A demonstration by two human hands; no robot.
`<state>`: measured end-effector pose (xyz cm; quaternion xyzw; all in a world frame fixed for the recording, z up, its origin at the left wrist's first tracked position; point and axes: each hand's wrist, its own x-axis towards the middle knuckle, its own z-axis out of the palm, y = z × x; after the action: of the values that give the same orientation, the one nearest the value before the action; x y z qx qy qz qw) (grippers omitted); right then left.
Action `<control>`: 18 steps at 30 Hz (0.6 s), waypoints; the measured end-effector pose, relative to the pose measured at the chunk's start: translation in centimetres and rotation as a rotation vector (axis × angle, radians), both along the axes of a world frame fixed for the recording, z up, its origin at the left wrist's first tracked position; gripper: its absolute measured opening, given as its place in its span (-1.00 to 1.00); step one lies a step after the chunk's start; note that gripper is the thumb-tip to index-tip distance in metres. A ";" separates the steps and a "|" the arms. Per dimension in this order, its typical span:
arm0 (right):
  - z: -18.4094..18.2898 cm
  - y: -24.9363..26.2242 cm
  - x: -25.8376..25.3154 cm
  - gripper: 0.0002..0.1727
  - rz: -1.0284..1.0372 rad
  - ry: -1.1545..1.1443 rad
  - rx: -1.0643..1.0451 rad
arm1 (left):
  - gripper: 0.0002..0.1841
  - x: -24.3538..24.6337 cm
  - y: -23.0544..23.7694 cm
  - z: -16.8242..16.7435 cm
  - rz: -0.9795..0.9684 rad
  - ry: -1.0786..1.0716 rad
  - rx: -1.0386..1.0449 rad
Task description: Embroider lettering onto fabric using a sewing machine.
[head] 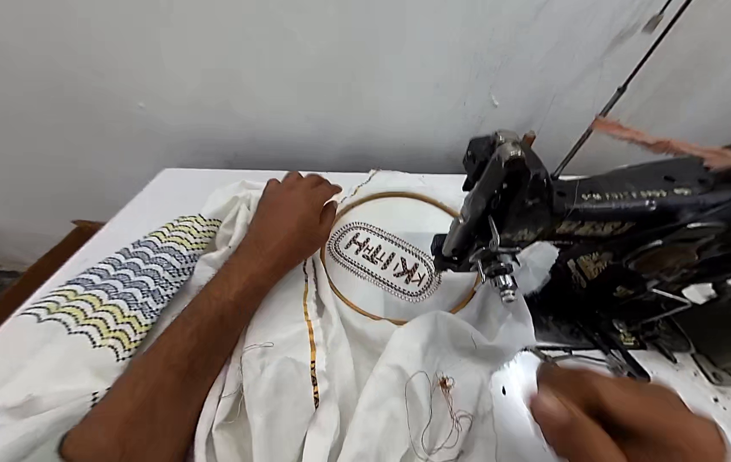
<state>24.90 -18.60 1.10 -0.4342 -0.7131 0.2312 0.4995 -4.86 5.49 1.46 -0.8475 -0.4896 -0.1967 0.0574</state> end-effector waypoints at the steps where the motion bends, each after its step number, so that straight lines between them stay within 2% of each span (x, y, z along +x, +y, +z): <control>1: -0.6 2.6 1.1 -0.64 -0.115 -0.215 -0.011 | -0.63 0.9 -1.4 1.1 0.020 -0.002 -0.007; 3: -1.4 7.2 3.1 -0.72 -0.295 -0.582 0.002 | -0.59 2.8 -4.7 2.4 0.070 0.056 -0.109; 6: -0.3 12.4 3.1 -0.75 -0.398 -0.725 -0.079 | -0.55 4.7 -7.6 1.4 0.085 0.221 -0.277; 9: 0.0 14.5 1.7 -0.71 -0.399 -0.815 -0.181 | -0.48 5.4 -7.9 0.2 0.090 0.391 -0.351; 11: -0.4 14.9 1.6 -0.74 -0.404 -0.844 -0.189 | -0.46 5.2 -7.3 0.1 0.081 0.396 -0.364; 13: 0.4 14.8 1.6 -0.77 -0.390 -0.903 -0.326 | -0.42 4.5 -5.8 -0.2 0.040 0.355 -0.396; 14: 0.6 14.7 1.7 -0.76 -0.403 -0.866 -0.333 | -0.40 4.0 -4.6 -0.7 -0.002 0.334 -0.405; 16: 0.2 14.5 2.1 -0.70 -0.450 -0.737 -0.197 | -0.38 3.3 -2.3 -1.9 -0.105 0.278 -0.378; 18: 0.5 14.3 2.4 -0.65 -0.491 -0.684 -0.241 | -0.41 3.3 -1.7 -2.3 -0.184 0.214 -0.250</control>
<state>27.27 -4.33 1.65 -0.6977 -0.6810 0.0298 0.2204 -1.57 3.83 -0.87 -0.9053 -0.4218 -0.0475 -0.0149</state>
